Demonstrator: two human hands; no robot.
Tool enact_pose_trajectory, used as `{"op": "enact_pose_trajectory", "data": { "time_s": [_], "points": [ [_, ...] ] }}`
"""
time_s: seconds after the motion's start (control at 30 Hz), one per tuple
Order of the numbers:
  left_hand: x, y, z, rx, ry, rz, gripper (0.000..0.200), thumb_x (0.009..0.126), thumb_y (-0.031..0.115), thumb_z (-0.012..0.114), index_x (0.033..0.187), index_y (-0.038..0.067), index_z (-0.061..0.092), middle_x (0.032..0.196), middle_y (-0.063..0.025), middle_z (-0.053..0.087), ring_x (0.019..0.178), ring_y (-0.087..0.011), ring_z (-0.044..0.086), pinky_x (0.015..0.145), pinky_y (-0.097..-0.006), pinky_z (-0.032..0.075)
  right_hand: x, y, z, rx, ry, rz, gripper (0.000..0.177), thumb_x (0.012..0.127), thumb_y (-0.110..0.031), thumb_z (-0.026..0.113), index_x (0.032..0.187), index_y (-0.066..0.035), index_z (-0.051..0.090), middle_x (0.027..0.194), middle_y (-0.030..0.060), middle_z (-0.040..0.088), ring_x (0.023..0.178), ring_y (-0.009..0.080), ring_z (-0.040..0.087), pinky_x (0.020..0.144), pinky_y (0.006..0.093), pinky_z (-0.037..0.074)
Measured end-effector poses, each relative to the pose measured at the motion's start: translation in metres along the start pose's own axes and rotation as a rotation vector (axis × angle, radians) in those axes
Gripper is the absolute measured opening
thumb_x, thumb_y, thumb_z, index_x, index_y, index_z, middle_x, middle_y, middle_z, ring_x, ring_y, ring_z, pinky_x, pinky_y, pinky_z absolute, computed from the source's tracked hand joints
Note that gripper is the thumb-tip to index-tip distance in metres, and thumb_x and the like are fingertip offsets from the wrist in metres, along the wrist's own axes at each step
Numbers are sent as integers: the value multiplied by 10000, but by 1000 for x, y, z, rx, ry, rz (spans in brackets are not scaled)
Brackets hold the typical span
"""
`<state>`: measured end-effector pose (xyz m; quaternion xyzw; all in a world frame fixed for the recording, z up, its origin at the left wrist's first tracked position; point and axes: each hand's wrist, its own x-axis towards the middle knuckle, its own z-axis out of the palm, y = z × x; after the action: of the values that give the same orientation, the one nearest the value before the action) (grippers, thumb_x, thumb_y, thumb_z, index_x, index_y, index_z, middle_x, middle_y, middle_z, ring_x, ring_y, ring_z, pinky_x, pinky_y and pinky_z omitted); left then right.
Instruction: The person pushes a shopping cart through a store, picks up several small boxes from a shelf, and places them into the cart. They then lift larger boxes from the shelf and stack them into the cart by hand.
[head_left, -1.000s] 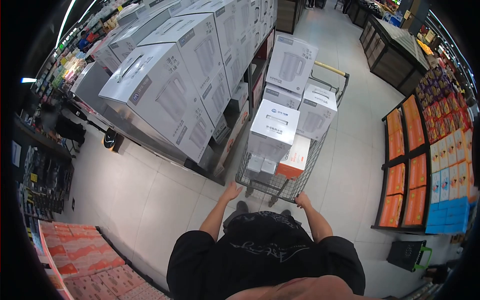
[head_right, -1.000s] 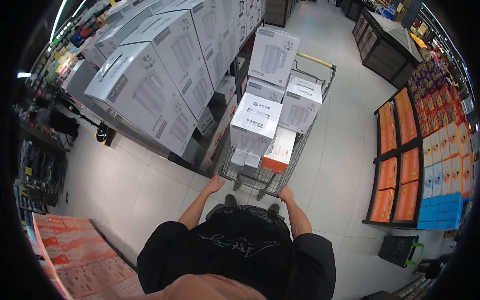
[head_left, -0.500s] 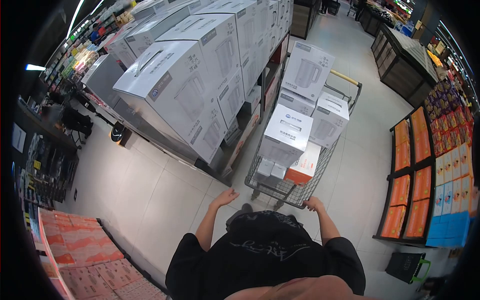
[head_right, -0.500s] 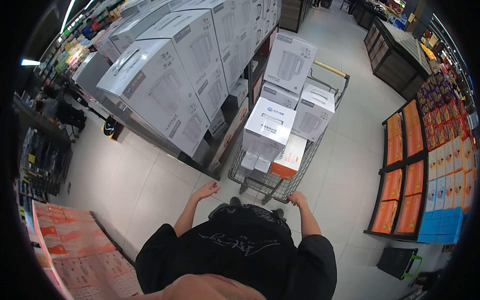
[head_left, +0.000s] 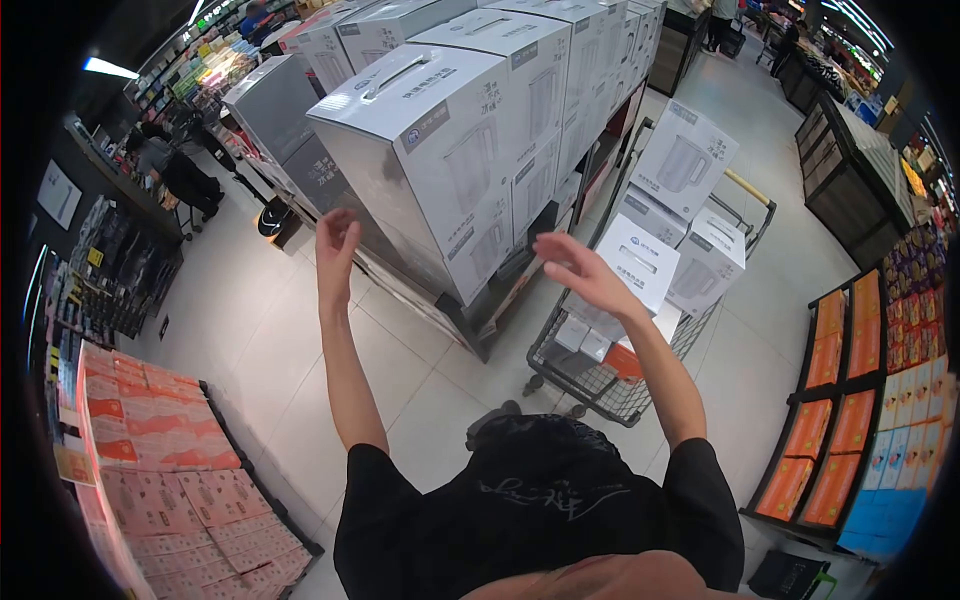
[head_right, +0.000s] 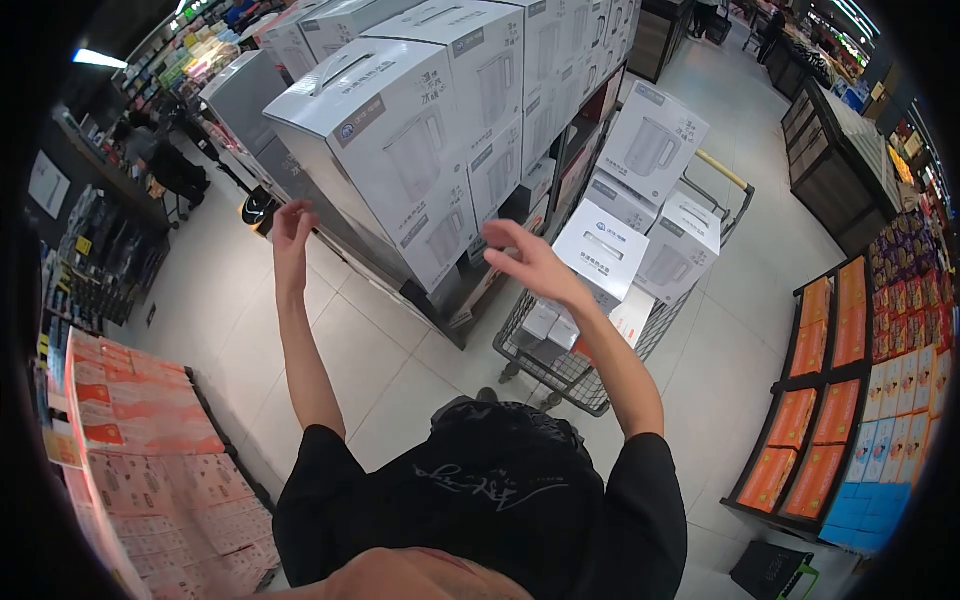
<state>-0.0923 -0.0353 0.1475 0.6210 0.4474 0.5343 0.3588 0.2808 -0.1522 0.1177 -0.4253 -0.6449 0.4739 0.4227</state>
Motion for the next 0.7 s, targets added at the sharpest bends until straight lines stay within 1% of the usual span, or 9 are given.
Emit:
{"op": "enact_pose_trajectory", "data": {
  "time_s": [0.03,0.13,0.23,0.3,0.33,0.4,0.5,0.6,0.7],
  "points": [
    [13,-5,-6,29,118,-1,562,872,340,646,1261,7,415,1244,-138,519,1134,-203,502,937,-319,410,27,-1,6,41,50,-46,516,945,-283,532,1368,-41,361,1334,132,465,1209,215,469,978,331,404],
    [40,-26,-18,133,155,-4,754,839,460,652,1328,-13,328,1334,-186,417,1256,-258,411,1012,-352,353,95,-7,29,191,227,5,714,915,-373,561,1442,-58,199,1447,183,283,1316,269,340,1045,355,328],
    [67,-56,-16,-30,73,-69,893,805,547,648,1362,-32,259,1366,-218,360,1315,-296,347,1054,-371,305,137,-8,56,182,353,12,866,885,-419,591,1465,-34,76,1491,213,161,1371,307,233,1085,381,260],
    [77,-66,-17,3,19,-59,910,803,568,638,1364,-36,253,1336,-197,397,1257,-271,402,1039,-360,323,154,3,74,50,401,-44,939,870,-428,609,1463,-7,13,1507,225,94,1395,325,162,1105,397,211],
    [80,-68,-18,-14,-12,-48,911,804,571,635,1363,-38,252,1329,-193,404,1243,-262,412,1034,-357,328,162,8,82,107,437,-142,1046,818,-495,635,1402,134,37,1473,294,101,1395,361,103,1128,398,138],
    [77,-50,-14,-35,-21,-38,887,839,605,556,1363,-44,255,1315,-193,419,1238,-263,404,1048,-360,293,173,9,91,106,484,-150,1061,805,-498,648,1402,135,40,1470,302,94,1395,364,103,1128,397,140],
    [94,-66,-18,-15,-45,-62,920,823,624,562,1368,-41,237,1290,-190,438,1210,-258,420,1037,-366,305,192,15,90,48,541,-181,1098,778,-507,674,1396,144,41,1462,316,102,1390,373,119,1127,399,148],
    [100,-80,-9,-54,-8,-92,797,821,517,651,1318,-4,308,1202,-120,471,1099,-204,455,971,-329,344,202,29,83,18,558,-183,1139,747,-525,697,1389,154,46,1449,330,123,1379,388,148,1123,405,164],
    [109,-87,-9,-51,-3,-51,765,839,500,638,1324,9,309,1203,-112,472,1110,-204,445,977,-324,332,210,32,79,-18,556,-173,1168,719,-545,712,1383,158,58,1434,342,146,1367,404,175,1119,411,180]
  ]
}}
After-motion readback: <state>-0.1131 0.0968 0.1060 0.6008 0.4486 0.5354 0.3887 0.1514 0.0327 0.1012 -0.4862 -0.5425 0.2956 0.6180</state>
